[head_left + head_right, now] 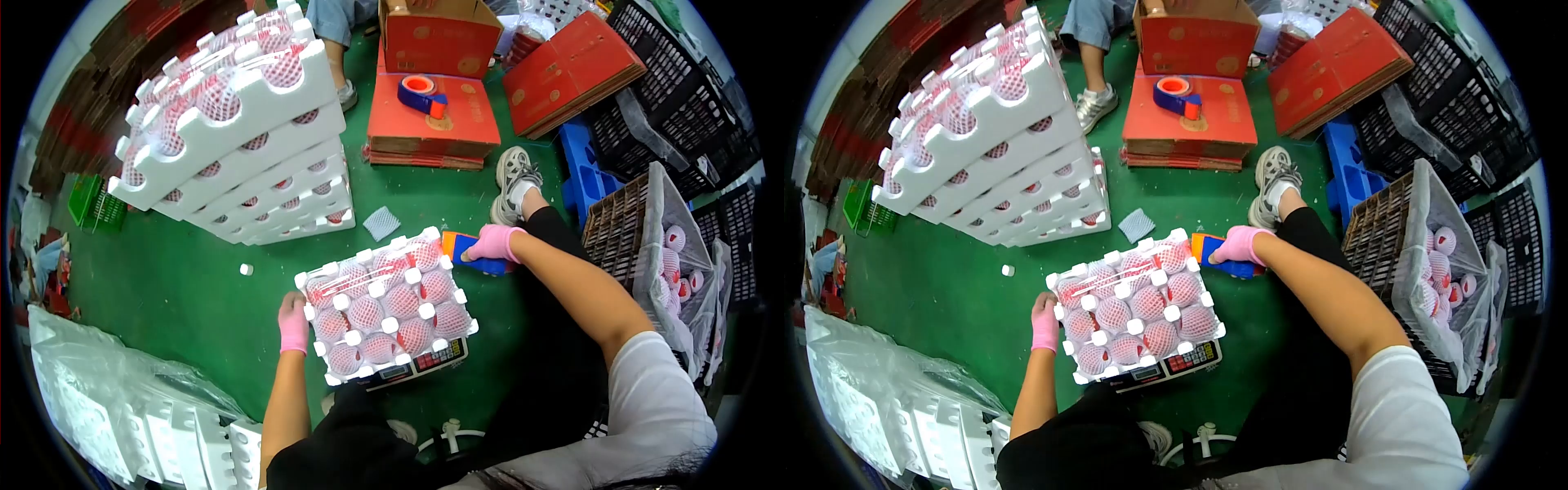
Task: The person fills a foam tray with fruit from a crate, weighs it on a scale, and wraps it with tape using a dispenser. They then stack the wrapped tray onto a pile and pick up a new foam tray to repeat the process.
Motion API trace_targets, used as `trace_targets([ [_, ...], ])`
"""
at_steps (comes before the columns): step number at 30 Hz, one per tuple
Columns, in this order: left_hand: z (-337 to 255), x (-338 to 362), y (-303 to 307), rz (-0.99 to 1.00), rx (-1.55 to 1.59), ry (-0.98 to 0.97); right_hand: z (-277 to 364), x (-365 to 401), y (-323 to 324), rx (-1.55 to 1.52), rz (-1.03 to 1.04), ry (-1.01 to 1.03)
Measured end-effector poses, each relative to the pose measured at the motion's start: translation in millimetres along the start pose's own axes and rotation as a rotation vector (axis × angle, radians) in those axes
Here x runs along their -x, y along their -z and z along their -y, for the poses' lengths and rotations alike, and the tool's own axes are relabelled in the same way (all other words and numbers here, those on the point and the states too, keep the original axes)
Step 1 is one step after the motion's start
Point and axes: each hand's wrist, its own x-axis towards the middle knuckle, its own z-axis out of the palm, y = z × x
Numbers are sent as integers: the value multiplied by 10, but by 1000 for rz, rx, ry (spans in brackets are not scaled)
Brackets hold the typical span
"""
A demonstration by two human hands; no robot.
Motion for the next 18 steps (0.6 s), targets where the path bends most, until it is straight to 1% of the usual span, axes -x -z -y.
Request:
trace_targets([
  [1, 3, -9, -6, -9, -98, -4, -2, -16, -12, 20, -71, -13],
  [2, 29, 19, -7, -20, -200, -4, -17, -30, -16, 151, -142, 28],
  [3, -95, 84, 19, -34, -304, 1, 17, -8, -39, 284, -209, 71],
  [4, -180, 99, 70, 12, -404, -62, 77, -15, -163, 520, -320, 97],
  [5, -221, 79, 85, -1, -408, -110, 154, -41, -287, 759, -430, 123],
  [6, -227, 75, 92, -7, -416, -152, 252, -10, -332, 874, -315, 107],
  [7, -190, 88, 119, -1, -428, -196, 214, -31, -408, 778, -255, 99],
  [8, -68, 8, 135, 90, -295, -113, 132, -113, -458, 675, -204, 89],
  [9, -127, 32, 174, 124, -220, 41, 80, -211, -430, 579, -167, 84],
  [10, 14, -28, 217, 194, 44, 226, 43, -204, -469, 556, -258, 93],
  [11, 246, -74, 239, 268, 312, 420, -42, -204, -463, 509, -379, 151],
  [13, 786, -170, 288, -185, 814, 753, -91, -261, -347, 337, -564, 53],
  [14, 919, -185, 299, -425, 1053, 906, -85, -181, -263, 203, -663, 80],
  [15, 889, -138, 303, -412, 971, 812, -124, -220, -228, 74, -747, 78],
  [17, 586, 109, 261, -392, 832, 623, -107, -161, -335, -110, -749, 95],
  [18, 84, 260, 162, -357, 654, 491, -115, -248, -467, -124, -751, 69],
])
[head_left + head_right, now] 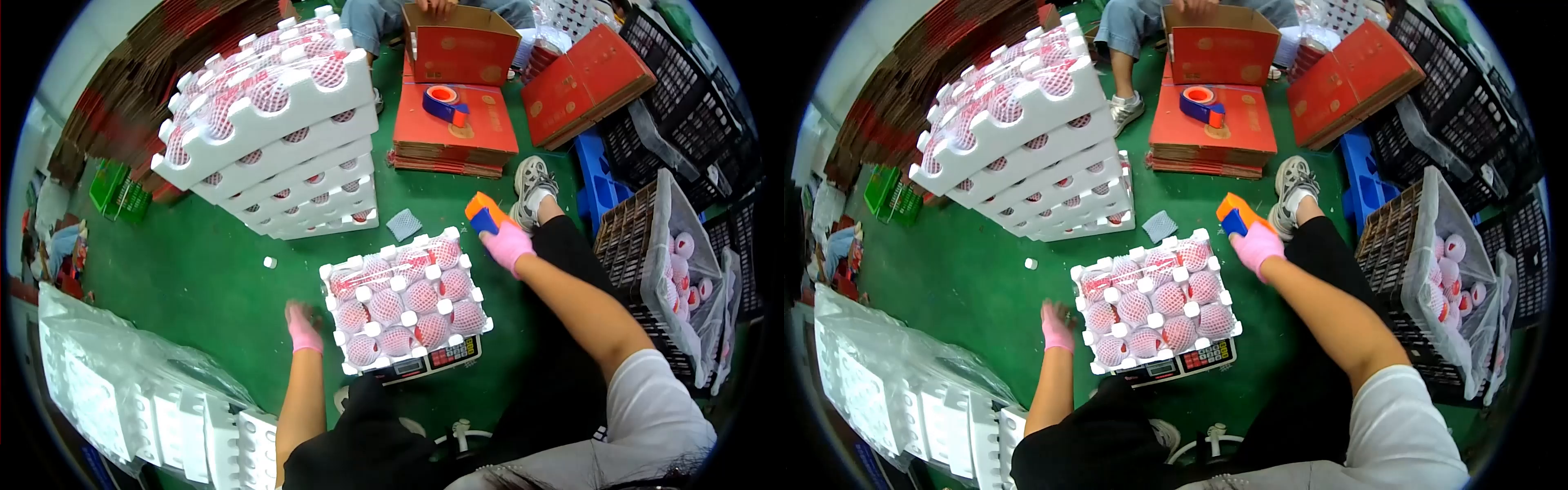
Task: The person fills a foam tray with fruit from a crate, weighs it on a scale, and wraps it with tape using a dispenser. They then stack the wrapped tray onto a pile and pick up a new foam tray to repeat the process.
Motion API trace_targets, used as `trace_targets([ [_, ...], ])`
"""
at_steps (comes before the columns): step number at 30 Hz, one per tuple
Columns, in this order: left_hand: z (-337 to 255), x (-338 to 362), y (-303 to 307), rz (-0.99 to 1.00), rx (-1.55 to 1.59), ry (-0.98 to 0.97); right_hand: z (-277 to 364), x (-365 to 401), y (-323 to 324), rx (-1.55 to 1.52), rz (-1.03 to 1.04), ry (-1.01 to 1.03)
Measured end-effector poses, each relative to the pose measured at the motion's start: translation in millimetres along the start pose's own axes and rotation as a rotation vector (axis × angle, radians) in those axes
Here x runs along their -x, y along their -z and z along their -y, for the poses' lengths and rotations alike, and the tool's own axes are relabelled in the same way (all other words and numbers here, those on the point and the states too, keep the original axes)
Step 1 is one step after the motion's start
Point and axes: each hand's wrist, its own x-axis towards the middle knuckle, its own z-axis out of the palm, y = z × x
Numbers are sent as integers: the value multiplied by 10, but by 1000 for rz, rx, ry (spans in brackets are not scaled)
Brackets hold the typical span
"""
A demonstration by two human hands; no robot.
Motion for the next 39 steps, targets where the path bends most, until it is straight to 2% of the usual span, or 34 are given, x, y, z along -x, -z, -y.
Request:
trace_targets([
  [1, 10, -66, -115, 84, -146, -143, 26, 50, -104, -22, 61, -83],
  [4, 240, -406, -226, 317, -615, -566, 100, 42, -527, -24, 60, -140],
  [5, 272, -506, -203, 392, -781, -705, 129, 48, -617, -56, -22, -110],
  [6, 202, -405, -233, 426, -748, -690, 114, -27, -686, -127, -83, -118],
  [9, 227, -493, -186, 480, -811, -851, -75, -318, -838, -364, -289, -166],
  [11, 270, -484, -200, 448, -823, -862, -62, -395, -853, -411, -392, -47],
  [13, 354, -532, -170, 448, -817, -805, -40, -480, -1043, -239, -286, 76],
  [14, 427, -580, -145, 462, -805, -743, -112, -564, -1233, -275, -307, 155],
  [16, 470, -527, -94, 436, -783, -653, -185, -513, -1245, -264, -231, 98],
  [17, 417, -480, -94, 371, -801, -704, -223, -485, -1239, -262, -199, 65],
  [18, 382, -458, -108, 305, -816, -754, -267, -471, -1218, -316, -247, 26],
  [19, 326, -361, -129, 241, -830, -796, -284, -475, -1153, -531, -282, 59],
  [21, 151, -315, -119, 118, -543, -644, -291, -395, -841, -937, -215, 224],
  [22, 22, -225, -179, 102, -389, -649, -169, -247, -539, -923, -127, 323],
  [23, -192, -93, -236, 77, -231, -657, -47, -137, -343, -930, -46, 332],
  [25, -718, 340, -350, 352, -126, -614, 340, 259, 92, -789, 95, 409],
  [27, -1265, 941, -444, 556, -46, -529, 708, 773, 442, -671, 205, 593],
  [30, -1740, 1563, -391, 925, -154, -524, 941, 1291, 793, -611, 471, 711],
  [31, -1776, 1651, -368, 981, -245, -487, 975, 1418, 843, -621, 538, 732],
  [34, -1719, 1804, -276, 1094, -340, -569, 900, 1506, 836, -412, 539, 918],
  [35, -1705, 1845, -245, 1130, -382, -578, 911, 1523, 846, -340, 485, 1061],
  [36, -1707, 1911, -214, 1172, -398, -508, 941, 1560, 851, -316, 491, 1093],
  [39, -1624, 2061, -207, 1125, -408, -403, 999, 1620, 855, -192, 516, 1206],
])
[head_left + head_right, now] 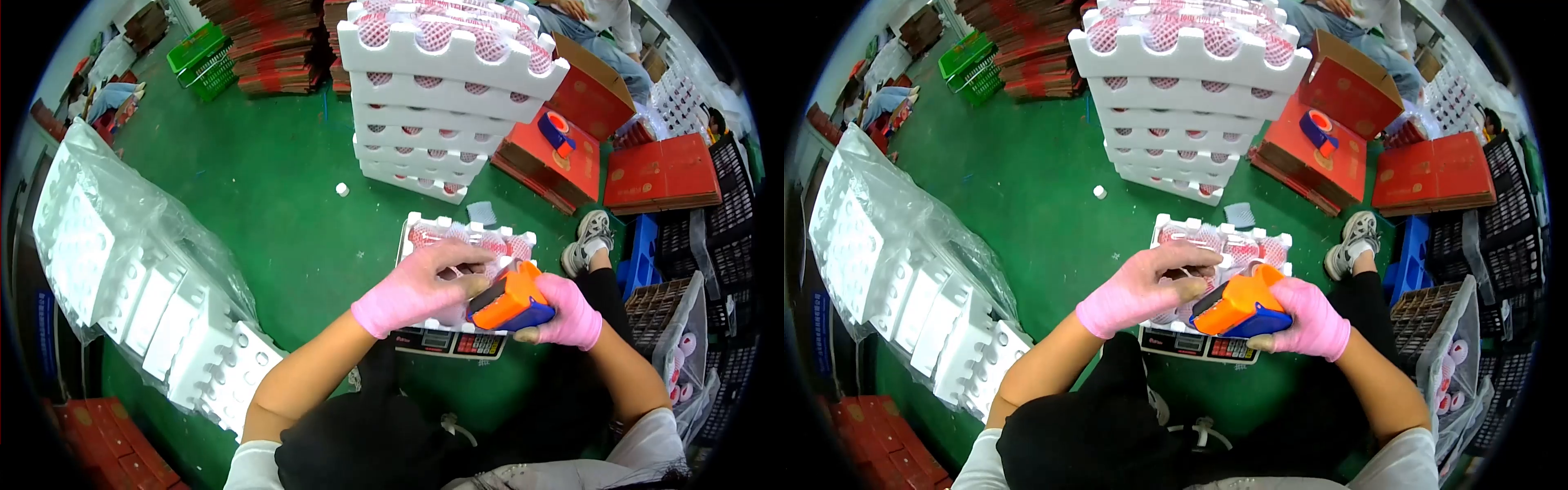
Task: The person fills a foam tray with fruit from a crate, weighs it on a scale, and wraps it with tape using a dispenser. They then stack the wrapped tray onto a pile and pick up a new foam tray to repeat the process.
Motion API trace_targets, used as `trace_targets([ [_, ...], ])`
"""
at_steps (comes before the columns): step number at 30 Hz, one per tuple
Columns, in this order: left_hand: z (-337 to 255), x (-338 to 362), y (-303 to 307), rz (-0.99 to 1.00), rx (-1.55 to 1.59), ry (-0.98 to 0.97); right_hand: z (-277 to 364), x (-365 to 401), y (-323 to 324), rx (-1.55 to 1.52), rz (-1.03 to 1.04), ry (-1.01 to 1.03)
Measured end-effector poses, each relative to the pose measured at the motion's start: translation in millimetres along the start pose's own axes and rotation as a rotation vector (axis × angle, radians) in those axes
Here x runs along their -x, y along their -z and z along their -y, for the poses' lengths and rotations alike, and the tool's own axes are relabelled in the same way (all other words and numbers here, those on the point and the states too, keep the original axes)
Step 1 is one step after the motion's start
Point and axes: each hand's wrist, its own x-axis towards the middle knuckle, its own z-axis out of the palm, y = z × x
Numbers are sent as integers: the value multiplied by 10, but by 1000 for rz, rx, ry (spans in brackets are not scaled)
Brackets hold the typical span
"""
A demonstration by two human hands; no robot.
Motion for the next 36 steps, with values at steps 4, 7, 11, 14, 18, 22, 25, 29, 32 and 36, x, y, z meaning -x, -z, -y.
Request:
trace_targets([
  [4, 274, 76, -124, -74, -42, 108, 9, -12, 90, 183, 271, -120],
  [7, 558, 153, -139, -258, -112, 204, -76, 17, 189, 22, 323, -272],
  [11, 1217, 210, 349, -637, 160, 274, -629, 330, 602, 385, 420, -450],
  [14, 1640, 232, 604, -697, 192, 319, -1019, 647, 953, 534, 399, -597],
  [18, 1939, 102, 738, -656, 240, 378, -1331, 846, 1080, 538, 456, -741],
  [22, 2065, 42, 681, -675, 291, 438, -1433, 877, 954, 354, 433, -720],
  [25, 2110, 20, 655, -649, 258, 408, -1634, 944, 864, 337, 407, -778],
  [29, 2236, -35, 548, -673, 104, 438, -1784, 841, 667, 339, 435, -852],
  [32, 2406, -36, 517, -706, -257, 315, -1837, 633, 446, 366, 471, -938],
  [36, 2295, -43, 393, -653, -725, 179, -1662, 328, 320, 331, 533, -1107],
])
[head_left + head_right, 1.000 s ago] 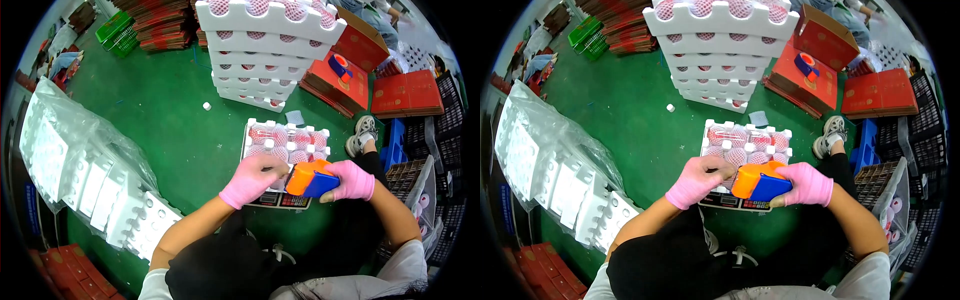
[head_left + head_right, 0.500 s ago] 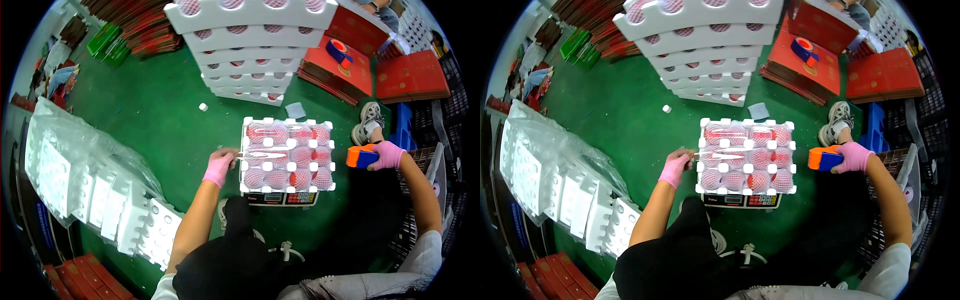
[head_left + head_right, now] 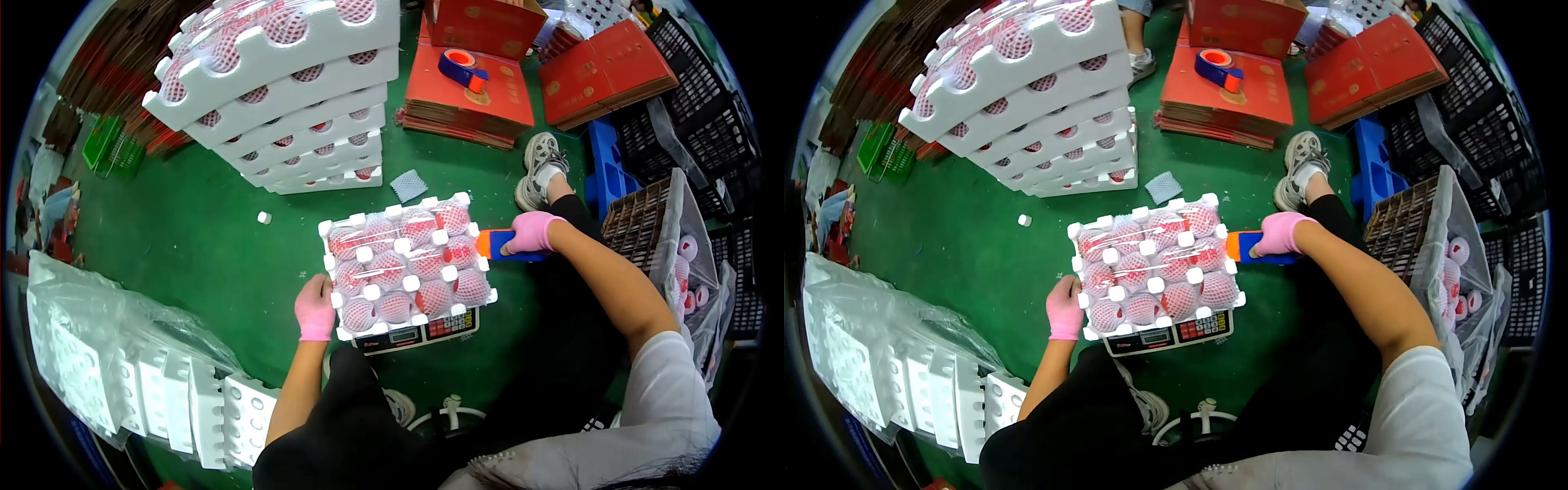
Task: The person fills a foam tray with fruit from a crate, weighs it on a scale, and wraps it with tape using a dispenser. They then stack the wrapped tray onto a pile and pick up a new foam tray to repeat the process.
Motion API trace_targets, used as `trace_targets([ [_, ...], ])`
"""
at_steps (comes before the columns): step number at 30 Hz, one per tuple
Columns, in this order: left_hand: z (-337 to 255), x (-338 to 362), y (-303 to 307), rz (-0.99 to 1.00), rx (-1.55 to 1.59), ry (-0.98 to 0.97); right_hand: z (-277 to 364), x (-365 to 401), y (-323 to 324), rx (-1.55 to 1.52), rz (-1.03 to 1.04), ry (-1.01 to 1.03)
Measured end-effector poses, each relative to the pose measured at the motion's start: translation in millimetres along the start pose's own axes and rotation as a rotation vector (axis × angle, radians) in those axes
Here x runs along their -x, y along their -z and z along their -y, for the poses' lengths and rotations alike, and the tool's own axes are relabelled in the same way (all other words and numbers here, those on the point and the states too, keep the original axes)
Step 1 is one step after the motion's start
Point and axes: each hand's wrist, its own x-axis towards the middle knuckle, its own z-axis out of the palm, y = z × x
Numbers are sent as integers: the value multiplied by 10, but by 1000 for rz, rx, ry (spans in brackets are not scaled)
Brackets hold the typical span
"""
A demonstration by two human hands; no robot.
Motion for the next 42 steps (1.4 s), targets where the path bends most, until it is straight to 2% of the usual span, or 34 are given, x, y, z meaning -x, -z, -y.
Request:
trace_targets([
  [2, -20, -19, 34, 6, -142, -77, 211, 213, 85, -35, 23, -105],
  [3, -40, -43, 56, 59, -210, -40, 257, 183, 47, 20, -13, -93],
  [6, -1, -56, -3, 125, -65, 115, 412, 97, -146, 210, -135, -60],
  [8, 130, -58, -76, 84, 83, 72, 521, -417, -747, 298, -100, -182],
  [9, 244, -104, -79, 102, 5, 8, 465, -395, -812, 112, -113, -150],
  [10, 401, -113, -103, 88, -29, 31, 353, -367, -905, -60, -111, -106],
  [12, 489, -54, -74, -80, -278, -85, 108, -382, -1139, -279, -358, -292],
  [13, 497, -64, -3, -91, -253, 38, -28, -422, -1186, -450, -471, -329],
  [14, 397, -96, 81, -174, -4, 238, -103, -433, -1199, -644, -580, -381],
  [15, 570, -142, 36, -283, 146, 171, -94, -448, -1127, -797, -691, -393],
  [16, 610, -250, -2, -413, 312, 99, -43, -542, -1113, -877, -770, -323],
  [18, 586, -260, -102, -262, -203, -216, 163, -675, -1228, -1013, -908, -164],
  [19, 504, -245, -200, -113, -305, -251, 297, -603, -1260, -957, -861, -85],
  [20, 512, -237, -263, -56, -111, -281, 342, -797, -1448, -939, -806, -122],
  [22, 407, -157, -144, -34, -418, -220, 338, -609, -1462, -891, -690, -201],
  [24, 539, -103, -45, -144, -335, -168, 231, -637, -1598, -878, -853, -234],
  [25, 618, -122, 5, -200, -293, -146, 178, -652, -1601, -1134, -957, -191],
  [26, 689, -144, 28, -337, -114, -42, 144, -721, -1590, -1345, -1124, -39],
  [28, 316, -185, 275, -358, 68, 6, 287, -224, -1224, -1486, -1009, 229],
  [30, -331, -216, 567, -189, 361, -28, 600, 362, -930, -1356, -904, 417],
  [32, -1056, -155, 925, 106, 707, -27, 849, 872, -792, -1220, -739, 601],
  [34, -1474, -59, 1115, 308, 808, -90, 1022, 1284, -664, -1120, -547, 665],
  [36, -1702, 34, 1214, 486, 808, -142, 1062, 1426, -604, -948, -491, 726],
  [37, -1787, 66, 1249, 543, 741, -177, 1086, 1460, -578, -957, -445, 756],
  [38, -1839, 88, 1255, 605, 675, -211, 1089, 1420, -578, -873, -473, 822],
  [40, -1867, 105, 1184, 720, 763, -164, 1081, 1352, -552, -699, -526, 943],
  [42, -1863, 117, 1135, 825, 740, -81, 1089, 1361, -481, -603, -478, 942],
])
